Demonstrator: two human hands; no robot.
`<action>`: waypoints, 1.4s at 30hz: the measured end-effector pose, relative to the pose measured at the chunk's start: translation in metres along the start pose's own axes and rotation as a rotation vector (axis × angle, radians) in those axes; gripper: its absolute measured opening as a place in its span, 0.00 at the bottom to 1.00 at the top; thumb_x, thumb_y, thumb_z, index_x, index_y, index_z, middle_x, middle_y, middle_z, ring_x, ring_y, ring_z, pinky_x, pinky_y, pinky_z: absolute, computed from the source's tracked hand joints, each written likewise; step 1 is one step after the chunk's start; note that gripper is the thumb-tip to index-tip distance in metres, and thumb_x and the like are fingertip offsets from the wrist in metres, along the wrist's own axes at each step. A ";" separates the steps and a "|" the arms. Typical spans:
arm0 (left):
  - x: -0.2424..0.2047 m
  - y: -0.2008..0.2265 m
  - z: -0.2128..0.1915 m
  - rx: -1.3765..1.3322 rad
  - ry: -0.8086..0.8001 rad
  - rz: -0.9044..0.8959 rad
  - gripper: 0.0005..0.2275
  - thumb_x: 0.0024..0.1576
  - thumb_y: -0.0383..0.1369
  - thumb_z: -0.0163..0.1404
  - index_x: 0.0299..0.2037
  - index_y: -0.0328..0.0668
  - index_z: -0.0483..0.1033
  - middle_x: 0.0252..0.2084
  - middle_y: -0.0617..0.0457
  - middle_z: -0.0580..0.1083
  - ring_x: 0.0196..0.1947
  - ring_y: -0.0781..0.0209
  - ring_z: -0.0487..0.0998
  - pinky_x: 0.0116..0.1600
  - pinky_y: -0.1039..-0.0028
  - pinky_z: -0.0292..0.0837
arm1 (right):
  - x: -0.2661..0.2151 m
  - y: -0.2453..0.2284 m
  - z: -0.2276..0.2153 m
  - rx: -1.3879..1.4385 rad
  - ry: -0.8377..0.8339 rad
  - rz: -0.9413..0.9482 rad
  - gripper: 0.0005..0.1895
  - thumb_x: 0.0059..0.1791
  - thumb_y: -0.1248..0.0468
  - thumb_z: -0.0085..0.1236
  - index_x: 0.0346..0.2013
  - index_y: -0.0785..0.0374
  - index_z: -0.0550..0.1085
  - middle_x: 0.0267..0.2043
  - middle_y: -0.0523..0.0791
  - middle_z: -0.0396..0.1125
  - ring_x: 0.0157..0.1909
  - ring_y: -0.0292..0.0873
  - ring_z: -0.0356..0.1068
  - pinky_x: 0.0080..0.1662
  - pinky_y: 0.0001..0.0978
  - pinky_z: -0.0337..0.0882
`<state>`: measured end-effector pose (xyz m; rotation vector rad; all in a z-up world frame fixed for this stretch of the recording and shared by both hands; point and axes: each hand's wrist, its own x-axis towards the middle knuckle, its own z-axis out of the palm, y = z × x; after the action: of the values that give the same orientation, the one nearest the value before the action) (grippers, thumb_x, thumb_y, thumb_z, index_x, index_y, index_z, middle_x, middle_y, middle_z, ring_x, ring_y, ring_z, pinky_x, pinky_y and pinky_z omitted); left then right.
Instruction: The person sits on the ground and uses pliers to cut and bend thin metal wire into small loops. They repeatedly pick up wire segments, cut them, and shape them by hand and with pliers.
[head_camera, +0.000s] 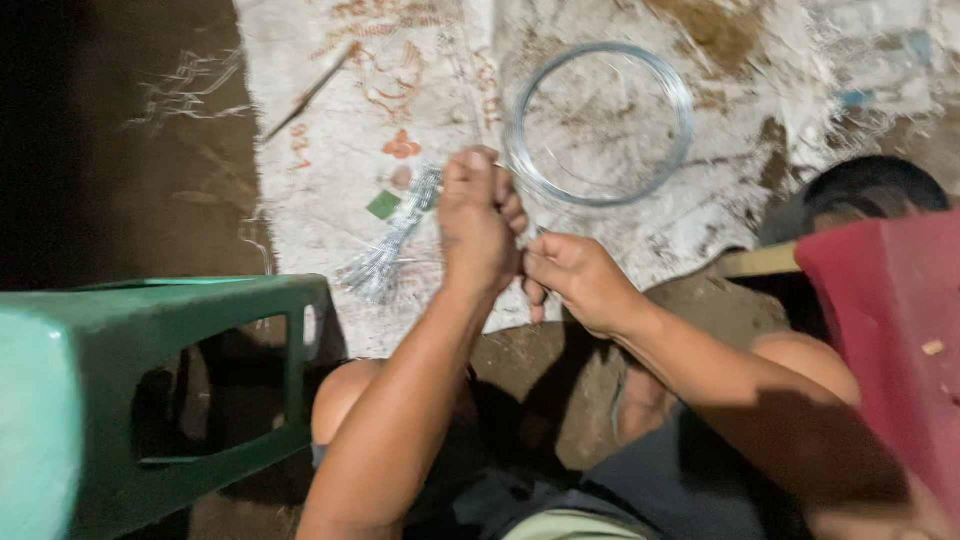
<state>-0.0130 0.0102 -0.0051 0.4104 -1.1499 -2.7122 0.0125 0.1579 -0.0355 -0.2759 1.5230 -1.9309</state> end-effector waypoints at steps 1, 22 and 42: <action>-0.001 0.002 -0.001 -0.005 0.007 0.006 0.08 0.68 0.39 0.42 0.44 0.44 0.64 0.24 0.60 0.58 0.19 0.72 0.54 0.22 0.78 0.49 | -0.002 0.000 0.001 0.002 -0.013 -0.017 0.11 0.57 0.62 0.50 0.35 0.67 0.70 0.27 0.45 0.69 0.27 0.40 0.71 0.35 0.31 0.72; 0.031 0.064 -0.010 -0.224 -0.140 -0.045 0.08 0.69 0.40 0.42 0.41 0.48 0.65 0.23 0.60 0.57 0.17 0.71 0.51 0.20 0.79 0.44 | -0.014 0.239 -0.191 -1.441 0.000 0.645 0.29 0.41 0.48 0.61 0.48 0.65 0.77 0.51 0.59 0.72 0.52 0.58 0.73 0.53 0.45 0.73; 0.061 0.050 -0.008 -0.317 -0.148 -0.099 0.04 0.67 0.35 0.42 0.44 0.48 0.67 0.22 0.63 0.59 0.14 0.74 0.52 0.18 0.80 0.42 | 0.017 0.010 -0.065 0.064 0.199 0.104 0.27 0.39 0.78 0.42 0.54 0.75 0.66 0.45 0.59 0.69 0.42 0.58 0.69 0.33 0.36 0.73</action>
<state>-0.0661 -0.0460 0.0146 0.2276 -0.7244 -2.9849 -0.0317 0.1978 -0.0682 0.0240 1.5647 -1.9670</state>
